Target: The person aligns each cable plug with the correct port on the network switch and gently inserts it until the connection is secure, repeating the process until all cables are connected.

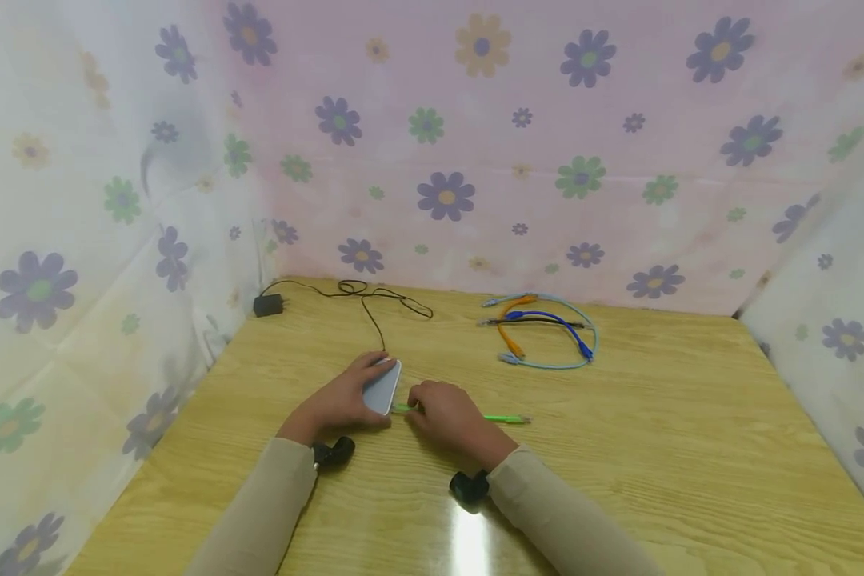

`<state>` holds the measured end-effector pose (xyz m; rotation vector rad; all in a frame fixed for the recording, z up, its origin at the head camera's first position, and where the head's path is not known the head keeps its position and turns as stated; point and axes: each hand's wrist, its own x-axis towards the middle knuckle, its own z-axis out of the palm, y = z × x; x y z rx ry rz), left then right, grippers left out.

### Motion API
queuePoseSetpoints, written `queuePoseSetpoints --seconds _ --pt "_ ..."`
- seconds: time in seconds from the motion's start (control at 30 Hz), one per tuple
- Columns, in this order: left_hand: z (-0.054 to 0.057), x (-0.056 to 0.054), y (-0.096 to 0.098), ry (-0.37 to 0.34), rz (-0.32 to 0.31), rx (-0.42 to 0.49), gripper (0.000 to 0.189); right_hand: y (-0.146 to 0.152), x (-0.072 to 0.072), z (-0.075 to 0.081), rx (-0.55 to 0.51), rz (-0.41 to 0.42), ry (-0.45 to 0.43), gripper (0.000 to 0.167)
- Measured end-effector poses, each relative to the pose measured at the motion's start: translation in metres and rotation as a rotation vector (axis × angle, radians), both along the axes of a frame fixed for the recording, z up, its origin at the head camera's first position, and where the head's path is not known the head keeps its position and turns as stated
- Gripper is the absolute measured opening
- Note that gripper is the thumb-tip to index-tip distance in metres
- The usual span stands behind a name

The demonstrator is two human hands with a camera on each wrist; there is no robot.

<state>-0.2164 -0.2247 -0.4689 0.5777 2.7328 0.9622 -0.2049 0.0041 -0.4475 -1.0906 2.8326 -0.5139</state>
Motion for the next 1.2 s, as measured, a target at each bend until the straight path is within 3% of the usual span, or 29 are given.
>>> queuePoseSetpoints --seconds 0.57,0.8,0.97,1.2 --pt "-0.001 0.002 0.006 0.092 0.014 -0.104 0.097 0.019 -0.014 -0.002 -0.013 0.087 -0.004 0.012" --pt "0.002 0.002 0.012 0.127 0.001 -0.186 0.099 0.031 -0.022 0.007 -0.023 0.077 -0.038 0.016" --pt "0.003 0.003 0.014 0.124 0.000 -0.212 0.099 0.037 -0.032 0.014 -0.014 0.082 -0.030 0.017" --pt "0.003 0.004 0.013 0.088 0.007 -0.166 0.101 0.046 -0.048 0.024 -0.039 0.051 -0.026 0.014"
